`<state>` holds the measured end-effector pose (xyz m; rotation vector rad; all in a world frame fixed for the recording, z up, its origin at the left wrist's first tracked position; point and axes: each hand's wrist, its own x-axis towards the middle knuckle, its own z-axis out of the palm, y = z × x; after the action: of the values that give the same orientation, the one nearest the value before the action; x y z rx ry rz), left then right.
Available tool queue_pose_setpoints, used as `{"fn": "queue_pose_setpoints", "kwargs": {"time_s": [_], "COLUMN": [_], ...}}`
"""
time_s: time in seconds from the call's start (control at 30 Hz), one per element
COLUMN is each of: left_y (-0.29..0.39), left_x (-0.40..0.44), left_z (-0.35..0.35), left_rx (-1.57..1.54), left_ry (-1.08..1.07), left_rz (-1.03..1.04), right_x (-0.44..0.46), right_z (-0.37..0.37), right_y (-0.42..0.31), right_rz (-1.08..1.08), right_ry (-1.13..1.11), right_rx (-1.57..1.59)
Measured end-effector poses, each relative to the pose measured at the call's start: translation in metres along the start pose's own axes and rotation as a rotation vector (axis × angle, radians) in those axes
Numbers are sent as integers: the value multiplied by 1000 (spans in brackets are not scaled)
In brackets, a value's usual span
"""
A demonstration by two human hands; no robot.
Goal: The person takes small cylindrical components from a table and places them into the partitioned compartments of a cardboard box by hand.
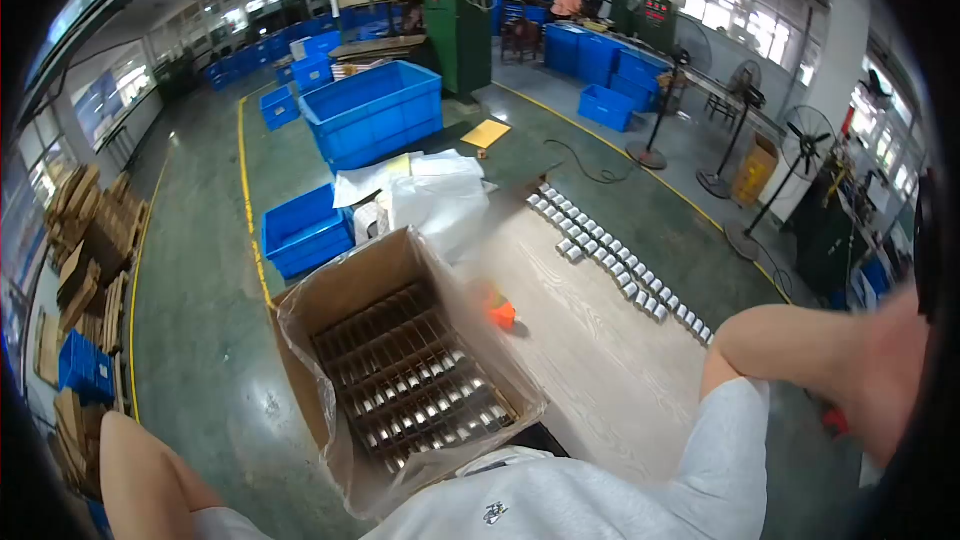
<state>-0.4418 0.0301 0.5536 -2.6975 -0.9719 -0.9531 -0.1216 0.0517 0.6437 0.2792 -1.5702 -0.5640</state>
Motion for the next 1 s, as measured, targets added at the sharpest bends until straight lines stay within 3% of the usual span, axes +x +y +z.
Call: {"fn": "queue_pose_setpoints", "kwargs": {"time_s": [0.1,0.13,0.23,0.27,0.37,0.4,0.53,1.0], "left_y": [14,18,26,29,32,32,36,37], "left_x": [-2,-3,-2,-3,-4,-3,-3,-9], "left_z": [-6,-9,-9,-10,-8,-8,-9,-8], "left_rx": [31,42,51,54,66,68,76,132], "left_ry": [-12,-6,-23,-30,-27,-34,-39,-77], "left_rz": [-12,-11,-20,-28,-38,-43,-60,-107], "right_x": [18,17,15,11,5,-5,-27,-71], "right_z": [-17,-27,15,7,-27,-23,5,21], "right_y": [-18,-22,-3,8,54,54,47,48], "right_rz": [-60,-32,55,48,-169,-29,291,428], "right_ry": [-79,-115,254,170,-847,-849,-775,-724], "right_rx": [-219,-52,-362,-311,90,273,416,378]}}
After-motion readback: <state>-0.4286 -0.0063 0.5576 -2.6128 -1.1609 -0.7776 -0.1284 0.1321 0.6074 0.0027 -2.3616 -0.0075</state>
